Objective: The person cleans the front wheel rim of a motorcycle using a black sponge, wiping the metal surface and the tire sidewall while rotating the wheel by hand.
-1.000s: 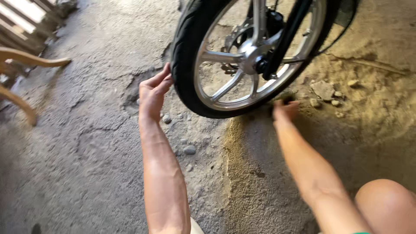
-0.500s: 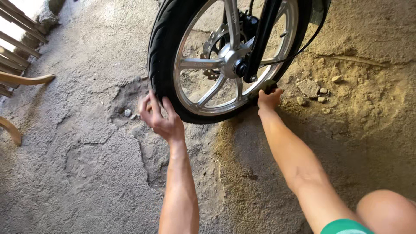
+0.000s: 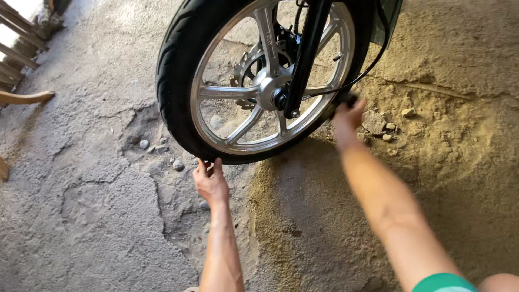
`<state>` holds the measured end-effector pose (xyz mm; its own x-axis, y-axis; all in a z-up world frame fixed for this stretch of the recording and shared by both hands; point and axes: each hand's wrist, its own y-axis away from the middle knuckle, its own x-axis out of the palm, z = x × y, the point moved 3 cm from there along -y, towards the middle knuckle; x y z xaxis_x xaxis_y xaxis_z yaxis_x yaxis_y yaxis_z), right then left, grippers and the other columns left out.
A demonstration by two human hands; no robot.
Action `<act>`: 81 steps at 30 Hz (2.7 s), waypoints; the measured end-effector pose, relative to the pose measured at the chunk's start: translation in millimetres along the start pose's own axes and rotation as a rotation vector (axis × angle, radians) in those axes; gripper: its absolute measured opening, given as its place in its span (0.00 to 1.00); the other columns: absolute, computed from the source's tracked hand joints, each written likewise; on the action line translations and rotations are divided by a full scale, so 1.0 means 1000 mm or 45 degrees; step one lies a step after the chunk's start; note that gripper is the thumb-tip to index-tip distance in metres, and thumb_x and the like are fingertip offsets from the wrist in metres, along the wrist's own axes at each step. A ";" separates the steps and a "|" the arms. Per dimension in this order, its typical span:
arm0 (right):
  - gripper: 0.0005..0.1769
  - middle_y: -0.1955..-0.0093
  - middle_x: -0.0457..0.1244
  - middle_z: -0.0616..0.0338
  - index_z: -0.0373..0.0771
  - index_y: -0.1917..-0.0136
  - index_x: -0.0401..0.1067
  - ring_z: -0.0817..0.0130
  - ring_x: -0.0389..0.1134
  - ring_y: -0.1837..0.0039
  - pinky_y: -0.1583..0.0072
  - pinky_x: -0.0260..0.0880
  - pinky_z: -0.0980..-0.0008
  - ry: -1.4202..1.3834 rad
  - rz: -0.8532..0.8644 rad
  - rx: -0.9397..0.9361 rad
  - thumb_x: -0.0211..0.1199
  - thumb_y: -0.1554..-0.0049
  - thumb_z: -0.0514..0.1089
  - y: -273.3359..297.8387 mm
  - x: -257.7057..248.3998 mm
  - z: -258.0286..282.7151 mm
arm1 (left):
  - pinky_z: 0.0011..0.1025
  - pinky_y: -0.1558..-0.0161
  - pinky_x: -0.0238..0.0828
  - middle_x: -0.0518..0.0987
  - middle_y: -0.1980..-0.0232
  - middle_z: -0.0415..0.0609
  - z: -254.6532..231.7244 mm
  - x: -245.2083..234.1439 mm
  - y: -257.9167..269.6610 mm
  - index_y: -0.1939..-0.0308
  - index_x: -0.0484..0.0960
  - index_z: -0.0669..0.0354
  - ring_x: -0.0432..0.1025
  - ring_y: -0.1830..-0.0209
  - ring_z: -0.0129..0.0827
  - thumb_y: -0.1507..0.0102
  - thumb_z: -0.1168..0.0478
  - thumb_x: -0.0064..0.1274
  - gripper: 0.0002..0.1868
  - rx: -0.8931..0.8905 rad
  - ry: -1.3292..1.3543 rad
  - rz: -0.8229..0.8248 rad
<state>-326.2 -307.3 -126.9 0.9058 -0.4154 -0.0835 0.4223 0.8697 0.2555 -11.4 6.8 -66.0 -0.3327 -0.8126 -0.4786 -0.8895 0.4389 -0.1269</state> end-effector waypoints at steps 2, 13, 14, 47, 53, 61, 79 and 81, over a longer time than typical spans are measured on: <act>0.30 0.26 0.63 0.48 0.39 0.23 0.61 0.60 0.71 0.30 0.33 0.72 0.62 0.157 -0.072 -0.175 0.60 0.37 0.39 -0.032 -0.011 0.031 | 0.33 0.55 0.76 0.76 0.49 0.48 0.004 -0.003 0.001 0.35 0.78 0.56 0.77 0.56 0.35 0.38 0.52 0.64 0.29 0.029 0.067 0.034; 0.21 0.40 0.67 0.46 0.37 0.37 0.68 0.50 0.68 0.39 0.40 0.70 0.51 0.126 0.104 -0.183 0.64 0.42 0.44 0.067 0.035 -0.072 | 0.36 0.48 0.70 0.71 0.43 0.54 -0.017 0.011 0.015 0.26 0.68 0.53 0.78 0.51 0.39 0.40 0.65 0.61 0.37 -0.071 -0.076 0.042; 0.20 0.40 0.67 0.47 0.37 0.37 0.67 0.50 0.69 0.41 0.42 0.72 0.49 -0.039 0.147 -0.085 0.62 0.41 0.45 0.046 0.024 -0.049 | 0.35 0.47 0.71 0.72 0.41 0.53 -0.013 0.012 0.017 0.28 0.68 0.56 0.78 0.49 0.38 0.38 0.65 0.62 0.34 -0.095 -0.022 0.066; 0.37 0.36 0.64 0.45 0.35 0.28 0.60 0.54 0.67 0.36 0.35 0.67 0.57 0.384 0.291 -0.346 0.68 0.48 0.35 0.106 0.039 -0.097 | 0.30 0.48 0.75 0.74 0.41 0.49 0.017 0.015 0.002 0.25 0.67 0.48 0.78 0.49 0.36 0.41 0.75 0.43 0.38 -0.124 0.165 0.131; 0.40 0.41 0.67 0.52 0.42 0.32 0.65 0.59 0.68 0.40 0.39 0.69 0.58 0.190 0.653 -0.007 0.72 0.57 0.33 0.265 0.108 -0.159 | 0.27 0.49 0.75 0.77 0.42 0.47 0.032 -0.001 -0.015 0.26 0.67 0.45 0.78 0.47 0.34 0.42 0.78 0.40 0.41 -0.093 0.320 0.299; 0.30 0.40 0.67 0.54 0.39 0.36 0.66 0.58 0.68 0.40 0.39 0.70 0.60 -0.020 0.379 -0.045 0.67 0.52 0.35 0.174 0.044 -0.111 | 0.27 0.48 0.75 0.82 0.50 0.48 0.044 0.002 -0.025 0.37 0.82 0.52 0.80 0.51 0.33 0.36 0.74 0.43 0.26 -0.079 0.163 0.287; 0.24 0.40 0.62 0.40 0.40 0.33 0.67 0.38 0.68 0.43 0.45 0.73 0.49 0.375 0.819 -1.774 0.65 0.41 0.45 0.344 0.131 0.074 | 0.33 0.58 0.75 0.85 0.50 0.50 0.076 0.022 -0.015 0.39 0.80 0.62 0.80 0.52 0.35 0.35 0.52 0.56 0.24 -0.509 0.895 0.083; 0.24 0.40 0.64 0.43 0.48 0.33 0.70 0.40 0.69 0.44 0.49 0.73 0.49 0.586 0.972 -1.783 0.65 0.44 0.44 0.324 0.117 0.020 | 0.34 0.57 0.73 0.84 0.49 0.51 0.083 0.019 -0.018 0.37 0.77 0.64 0.79 0.52 0.36 0.32 0.43 0.51 0.30 -0.644 1.113 0.054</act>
<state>-83.7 -79.7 -34.5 0.7307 0.0786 -0.6781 -0.6244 0.4785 -0.6174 24.1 15.4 -144.5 -0.2992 -0.8853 0.3561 -0.8324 0.4246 0.3560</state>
